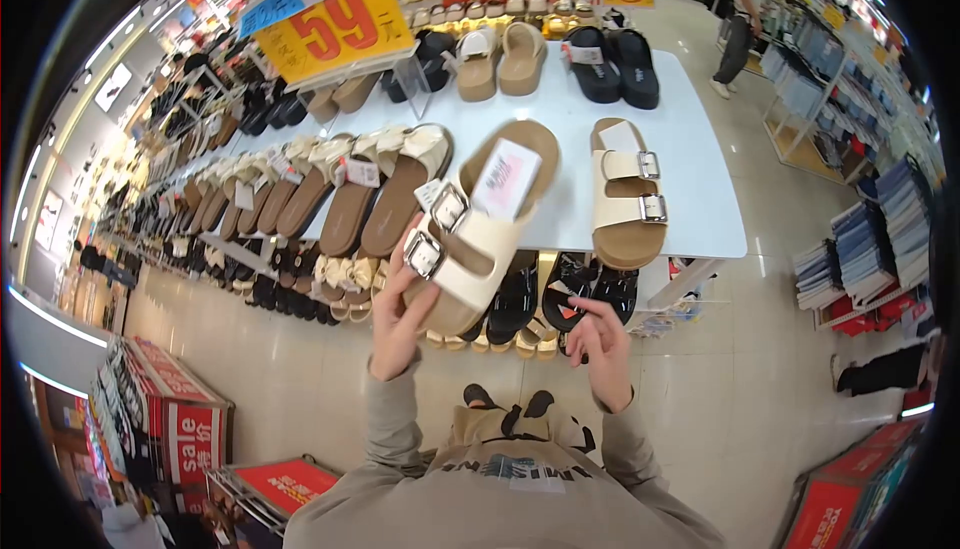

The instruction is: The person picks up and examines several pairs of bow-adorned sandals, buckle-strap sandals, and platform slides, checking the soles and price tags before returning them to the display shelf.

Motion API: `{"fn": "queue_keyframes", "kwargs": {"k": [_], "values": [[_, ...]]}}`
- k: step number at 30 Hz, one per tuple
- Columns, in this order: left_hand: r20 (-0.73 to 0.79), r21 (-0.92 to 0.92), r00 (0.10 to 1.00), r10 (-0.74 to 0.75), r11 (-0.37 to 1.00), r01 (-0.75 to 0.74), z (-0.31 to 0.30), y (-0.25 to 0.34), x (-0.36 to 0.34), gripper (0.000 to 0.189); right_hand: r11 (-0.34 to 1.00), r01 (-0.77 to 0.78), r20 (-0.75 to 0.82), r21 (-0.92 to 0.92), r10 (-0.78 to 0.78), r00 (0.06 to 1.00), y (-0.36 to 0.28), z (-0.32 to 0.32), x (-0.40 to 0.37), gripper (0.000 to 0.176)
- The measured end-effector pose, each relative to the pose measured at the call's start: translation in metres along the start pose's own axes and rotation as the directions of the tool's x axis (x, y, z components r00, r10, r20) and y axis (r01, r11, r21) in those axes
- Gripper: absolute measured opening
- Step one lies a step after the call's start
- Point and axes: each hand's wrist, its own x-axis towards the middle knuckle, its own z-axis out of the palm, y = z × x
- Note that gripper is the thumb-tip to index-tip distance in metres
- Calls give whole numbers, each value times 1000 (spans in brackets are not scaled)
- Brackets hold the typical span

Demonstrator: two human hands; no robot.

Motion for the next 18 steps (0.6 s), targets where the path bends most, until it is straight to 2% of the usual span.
{"fn": "queue_keyframes", "kwargs": {"k": [1, 2, 4, 5, 6, 8, 9, 10, 11, 12, 13, 14, 16, 17, 18], "values": [[-18, -126, 997, -79, 989, 76, -8, 5, -9, 31, 997, 34, 35, 70, -37, 999, -4, -1, 4, 30], [2, -163, 991, -131, 978, 129, -23, 0, -19, 20, 996, 70, 33, 62, -72, 997, -8, 2, 10, 39], [156, -148, 988, 12, 989, 11, -40, -1, -23, 9, 979, 76, 67, 191, -90, 994, -11, 3, 19, 59], [191, -164, 982, -13, 985, 44, -44, 1, -26, 10, 982, 40, 114, 186, -62, 992, -5, -1, 23, 74], [252, -109, 967, -25, 993, 54, -49, 2, -26, 10, 967, 46, 113, 250, -76, 991, -4, 0, 23, 67], [200, -120, 978, -66, 989, 91, -45, 6, -24, 4, 984, -17, 93, 175, 0, 996, -4, 3, 14, 57], [139, -121, 982, -130, 982, 147, -44, 9, -21, 8, 986, -29, 116, 165, 10, 993, -5, 3, 13, 57], [66, -199, 973, -222, 953, 230, -38, 16, -15, 20, 977, -84, 173, 194, 50, 984, -7, 3, 11, 48], [-8, -234, 971, -237, 945, 229, -32, 21, -9, 28, 966, -140, 228, 219, 89, 970, -7, 2, 9, 40], [-77, -267, 965, -252, 937, 223, -28, 24, -5, 35, 967, -147, 243, 209, 94, 965, -6, 4, 5, 40], [-102, -307, 961, -259, 927, 217, -27, 18, -3, 42, 975, -153, 188, 161, 122, 974, -3, 8, 0, 35], [-107, -310, 962, -252, 927, 209, -23, 16, -1, 42, 981, -157, 127, 115, 142, 982, 0, 9, -5, 31], [-93, -468, 926, -366, 837, 284, -5, 13, 1, 40, 972, -184, 172, 145, 158, 972, 13, 5, -12, 26], [-118, -442, 921, -371, 850, 286, 6, 5, -1, 41, 970, -182, 131, 162, 162, 978, 20, 7, -17, 26], [-130, -288, 956, -265, 932, 219, 13, -3, 1, 39, 967, -180, 91, 179, 166, 982, 24, 9, -20, 26]]}}
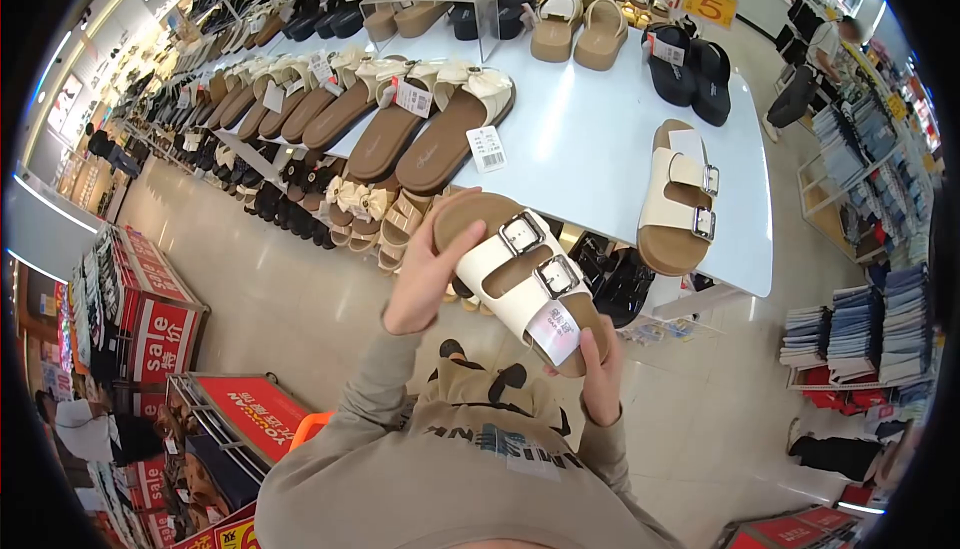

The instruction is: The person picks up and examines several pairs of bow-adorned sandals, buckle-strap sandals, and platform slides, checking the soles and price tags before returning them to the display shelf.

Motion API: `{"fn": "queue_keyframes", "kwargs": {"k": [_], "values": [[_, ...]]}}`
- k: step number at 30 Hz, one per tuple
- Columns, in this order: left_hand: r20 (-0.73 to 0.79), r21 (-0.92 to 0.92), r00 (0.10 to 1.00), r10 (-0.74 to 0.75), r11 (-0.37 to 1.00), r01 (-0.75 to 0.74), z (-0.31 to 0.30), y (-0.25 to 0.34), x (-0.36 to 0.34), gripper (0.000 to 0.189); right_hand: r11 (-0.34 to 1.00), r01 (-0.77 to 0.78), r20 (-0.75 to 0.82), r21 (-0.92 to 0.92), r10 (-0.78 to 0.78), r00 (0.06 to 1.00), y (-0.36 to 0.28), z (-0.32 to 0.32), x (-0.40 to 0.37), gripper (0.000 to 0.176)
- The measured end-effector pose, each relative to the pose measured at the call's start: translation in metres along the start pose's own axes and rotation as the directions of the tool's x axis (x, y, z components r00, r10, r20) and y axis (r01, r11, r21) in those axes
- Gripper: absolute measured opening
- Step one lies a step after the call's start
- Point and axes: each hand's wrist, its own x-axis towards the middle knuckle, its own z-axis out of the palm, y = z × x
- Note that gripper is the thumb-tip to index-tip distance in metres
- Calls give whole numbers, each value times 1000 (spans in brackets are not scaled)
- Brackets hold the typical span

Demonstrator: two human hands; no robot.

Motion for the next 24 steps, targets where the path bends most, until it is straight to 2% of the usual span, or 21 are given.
{"fn": "queue_keyframes", "kwargs": {"k": [1, 3, 4, 5, 6, 8, 9, 11, 12, 15, 19, 20, 21, 24], "values": [[-25, 46, 999, 25, 999, -24, 3, -6, 2, 38, 997, -52, -19, 59, 53, 998, -6, 4, -5, 26], [-41, 91, 998, 55, 994, -51, 6, -9, 6, 36, 999, -45, -30, 16, 46, 998, 12, -6, -7, 29], [-14, 131, 998, 61, 990, -59, 7, -7, 8, 35, 998, -49, -41, -28, 48, 998, 27, -12, -8, 31], [13, 171, 998, 65, 983, -66, 9, -6, 8, 33, 995, -64, -122, -74, 54, 991, 46, -17, -9, 36], [17, 172, 998, 66, 983, -68, 11, -3, 9, 33, 996, -61, -124, -71, 51, 991, 51, -17, -10, 36], [130, 234, 987, 90, 965, -119, 13, 3, 10, 32, 996, -90, -114, -3, 89, 990, 59, -17, -10, 40], [126, 244, 986, 112, 959, -141, 14, 2, 11, 31, 996, -89, -114, -1, 89, 989, 64, -18, -7, 40], [162, 271, 975, 155, 943, -195, 16, 5, 13, 31, 987, 17, -51, -160, -26, 998, 73, -23, -1, 40], [198, 294, 961, 195, 923, -248, 16, 6, 13, 32, 987, 12, -56, -161, -21, 998, 74, -24, 0, 40], [228, 309, 957, 179, 919, -246, 16, 10, 14, 32, 995, -99, 12, -13, 99, 995, 59, -18, 4, 45], [193, 285, 963, 186, 929, -237, 17, 5, 14, 32, 977, -205, 47, 60, 202, 978, 39, -15, -1, 41], [124, 119, 986, 113, 985, -128, 20, 3, 14, 33, 991, -30, -112, -127, 16, 994, 46, -13, -7, 40], [68, -58, 997, 27, 998, -23, 23, 3, 14, 33, 936, 114, -227, -332, -197, 954, 46, -8, -9, 41], [102, -89, 995, -8, 996, 17, 27, 12, 14, 33, 952, 121, -234, -283, -191, 953, 35, 2, -17, 45]]}}
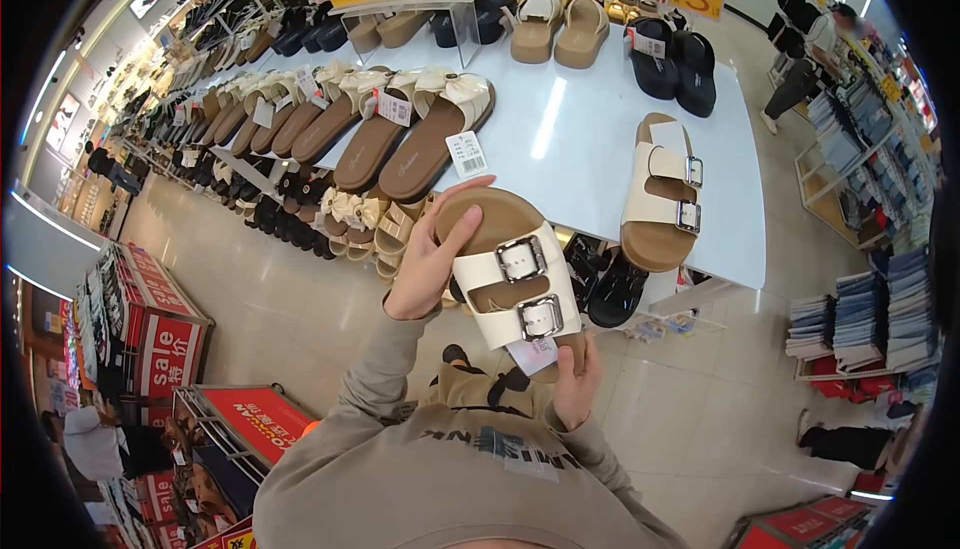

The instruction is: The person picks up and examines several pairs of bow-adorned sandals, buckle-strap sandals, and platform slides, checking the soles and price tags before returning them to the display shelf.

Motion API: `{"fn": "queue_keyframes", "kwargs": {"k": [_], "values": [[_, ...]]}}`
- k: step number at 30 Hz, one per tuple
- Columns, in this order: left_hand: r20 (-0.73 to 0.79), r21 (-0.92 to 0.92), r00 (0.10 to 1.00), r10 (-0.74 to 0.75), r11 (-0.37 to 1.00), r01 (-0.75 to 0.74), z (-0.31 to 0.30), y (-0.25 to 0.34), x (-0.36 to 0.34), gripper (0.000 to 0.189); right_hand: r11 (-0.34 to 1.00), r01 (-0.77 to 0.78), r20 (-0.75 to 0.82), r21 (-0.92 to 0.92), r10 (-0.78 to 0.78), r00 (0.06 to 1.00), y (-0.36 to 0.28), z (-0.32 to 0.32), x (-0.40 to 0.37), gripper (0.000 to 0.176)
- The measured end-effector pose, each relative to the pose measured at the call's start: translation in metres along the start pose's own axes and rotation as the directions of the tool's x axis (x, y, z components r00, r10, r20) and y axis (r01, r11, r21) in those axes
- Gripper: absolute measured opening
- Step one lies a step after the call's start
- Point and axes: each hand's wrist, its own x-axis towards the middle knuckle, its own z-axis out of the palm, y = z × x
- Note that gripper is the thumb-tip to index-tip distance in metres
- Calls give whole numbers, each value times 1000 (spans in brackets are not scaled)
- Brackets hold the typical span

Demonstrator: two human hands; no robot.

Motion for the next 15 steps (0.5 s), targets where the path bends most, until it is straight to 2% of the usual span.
{"fn": "queue_keyframes", "kwargs": {"k": [1, 2, 3, 4, 5, 8, 9, 10, 11, 12, 14, 15], "values": [[-1, 1, 1000, 1, 1000, -1, 1, 2, -1, 33, 997, 45, -42, -56, -47, 998, 19, 0, 2, 39], [47, 198, 994, 97, 975, -104, 3, 3, -2, 33, 997, 45, -39, -55, -48, 998, 27, -5, 7, 39], [114, 381, 977, 181, 900, -211, 4, 4, -2, 33, 996, -61, 61, 63, 58, 997, 24, -8, 15, 36], [115, 382, 976, 182, 899, -213, 5, 4, -1, 33, 970, -178, 169, 167, 150, 974, 20, -9, 20, 34], [117, 363, 974, 192, 905, -222, 6, 3, 0, 32, 981, -129, 167, 147, 104, 981, 13, -11, 20, 33], [104, 312, 980, 171, 930, -195, 5, -9, 7, 36, 974, -121, 165, 191, 90, 982, 7, -13, 21, 34], [74, 164, 989, 128, 977, -139, 7, -13, 6, 40, 975, -114, 161, 188, 84, 983, 2, -13, 22, 34], [54, 13, 995, 80, 997, -81, 11, -15, 5, 45, 939, -205, 201, 277, 153, 968, -6, -12, 22, 35], [70, 2, 996, 50, 999, -50, 14, -15, 0, 54, 885, -296, 247, 359, 216, 945, -12, -9, 21, 35], [76, 1, 996, 51, 999, -51, 14, -22, -5, 54, 886, -291, 243, 361, 213, 947, -17, -5, 20, 35], [-11, 117, 998, -65, 991, 66, 14, -38, -16, 58, 820, -350, 243, 453, 264, 933, -25, 5, 17, 35], [63, 130, 998, 7, 991, -15, 20, -37, -22, 60, 820, -347, 240, 455, 262, 935, -30, 8, 18, 35]]}}
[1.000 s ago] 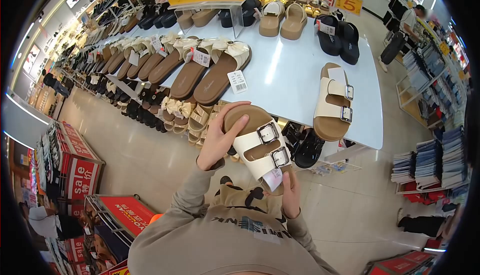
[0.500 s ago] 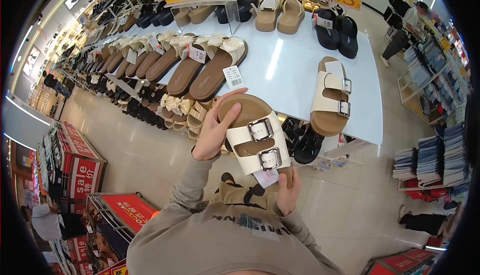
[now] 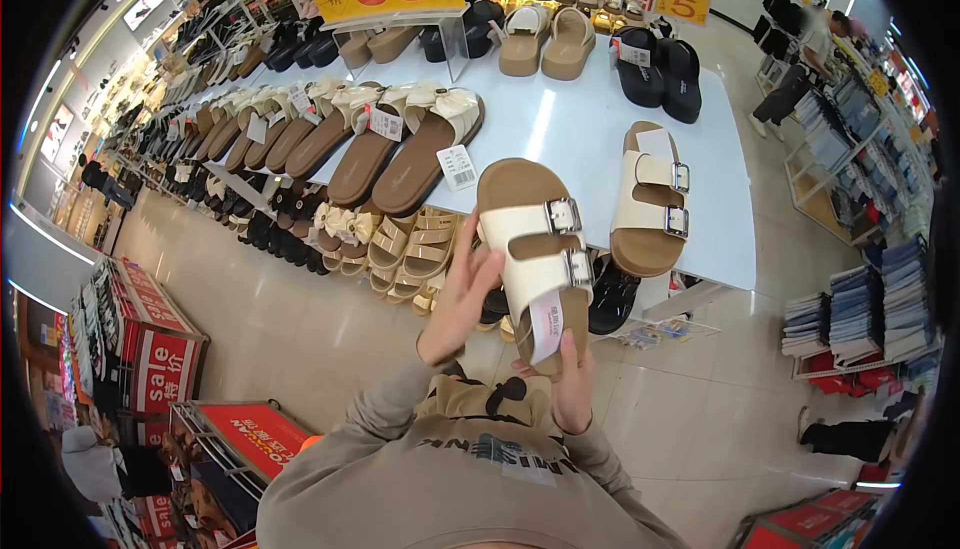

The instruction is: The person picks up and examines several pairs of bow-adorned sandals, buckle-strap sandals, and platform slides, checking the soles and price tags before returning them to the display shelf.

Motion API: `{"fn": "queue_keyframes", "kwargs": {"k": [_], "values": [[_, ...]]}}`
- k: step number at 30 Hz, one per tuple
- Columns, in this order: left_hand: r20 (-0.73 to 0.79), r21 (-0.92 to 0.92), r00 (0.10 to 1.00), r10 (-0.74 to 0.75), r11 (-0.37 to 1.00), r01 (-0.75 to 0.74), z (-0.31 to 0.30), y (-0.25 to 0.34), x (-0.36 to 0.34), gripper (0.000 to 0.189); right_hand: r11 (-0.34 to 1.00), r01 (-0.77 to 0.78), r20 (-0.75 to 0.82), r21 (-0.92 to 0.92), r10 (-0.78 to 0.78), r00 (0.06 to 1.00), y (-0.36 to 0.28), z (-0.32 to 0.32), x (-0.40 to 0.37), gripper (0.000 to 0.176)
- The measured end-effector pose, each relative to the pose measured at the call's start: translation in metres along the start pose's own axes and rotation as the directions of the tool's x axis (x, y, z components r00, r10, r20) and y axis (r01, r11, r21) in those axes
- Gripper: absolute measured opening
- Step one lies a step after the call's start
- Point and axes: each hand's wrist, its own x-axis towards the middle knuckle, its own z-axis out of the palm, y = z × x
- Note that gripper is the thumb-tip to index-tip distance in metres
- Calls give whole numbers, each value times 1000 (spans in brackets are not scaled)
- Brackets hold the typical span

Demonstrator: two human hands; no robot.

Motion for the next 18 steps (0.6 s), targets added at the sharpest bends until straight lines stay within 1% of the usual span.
{"fn": "queue_keyframes", "kwargs": {"k": [1, 2, 3, 4, 5, 6, 8, 9, 10, 11, 13, 14, 15, 16, 17, 18], "values": [[42, 8, 999, 25, 1000, -25, 1, -5, -5, 61, 999, 21, 36, -49, -20, 999, -4, 4, 1, 38], [92, 9, 996, -16, 1000, 15, 1, -8, -11, 64, 994, 45, 72, -98, -38, 997, -9, 8, 2, 41], [141, 11, 988, -56, 998, 55, 1, -10, -18, 67, 994, 49, 70, -97, -42, 997, -13, 13, 4, 41], [179, 32, 982, -57, 998, 52, 1, -14, -24, 73, 990, 71, 85, -123, -61, 995, -17, 17, 5, 40], [209, 66, 970, -127, 991, 116, 0, -16, -29, 76, 984, 95, 100, -148, -80, 992, -19, 20, 7, 40], [217, 32, 967, -132, 991, 128, 3, -17, -34, 77, 984, 100, 93, -146, -87, 992, -19, 22, 10, 40], [240, 0, 961, -137, 990, 141, 8, -17, -37, 77, 994, 101, 151, -50, -92, 984, -19, 24, 16, 40], [217, -17, 969, -118, 992, 125, 8, -18, -37, 77, 993, 108, 142, -49, -100, 985, -22, 26, 21, 40], [192, -33, 976, -99, 994, 107, 9, -19, -36, 76, 992, 113, 185, -51, -102, 977, -26, 29, 26, 40], [201, -34, 975, -97, 994, 106, 10, -22, -33, 76, 992, 118, 230, -53, -102, 968, -28, 30, 29, 41], [120, 5, 992, -29, 1000, 29, 8, -29, -22, 78, 989, 126, 240, -80, -104, 965, -28, 28, 33, 38], [70, -5, 998, 1, 1000, -1, 9, -30, -19, 73, 976, 164, 251, -145, -124, 960, -29, 25, 34, 36], [72, -6, 997, 7, 1000, -7, 7, -35, -15, 73, 957, 201, 263, -210, -143, 954, -28, 21, 34, 33], [31, 47, 999, 38, 998, -40, 4, -44, -9, 70, 946, 207, 238, -248, -147, 960, -27, 13, 36, 29], [-9, 99, 997, 70, 993, -69, 3, -50, -2, 68, 945, 211, 237, -251, -151, 960, -30, 6, 38, 29], [-74, 75, 992, 100, 993, -94, 5, -52, 5, 62, 943, 215, 204, -253, -165, 965, -35, 0, 39, 30]]}}
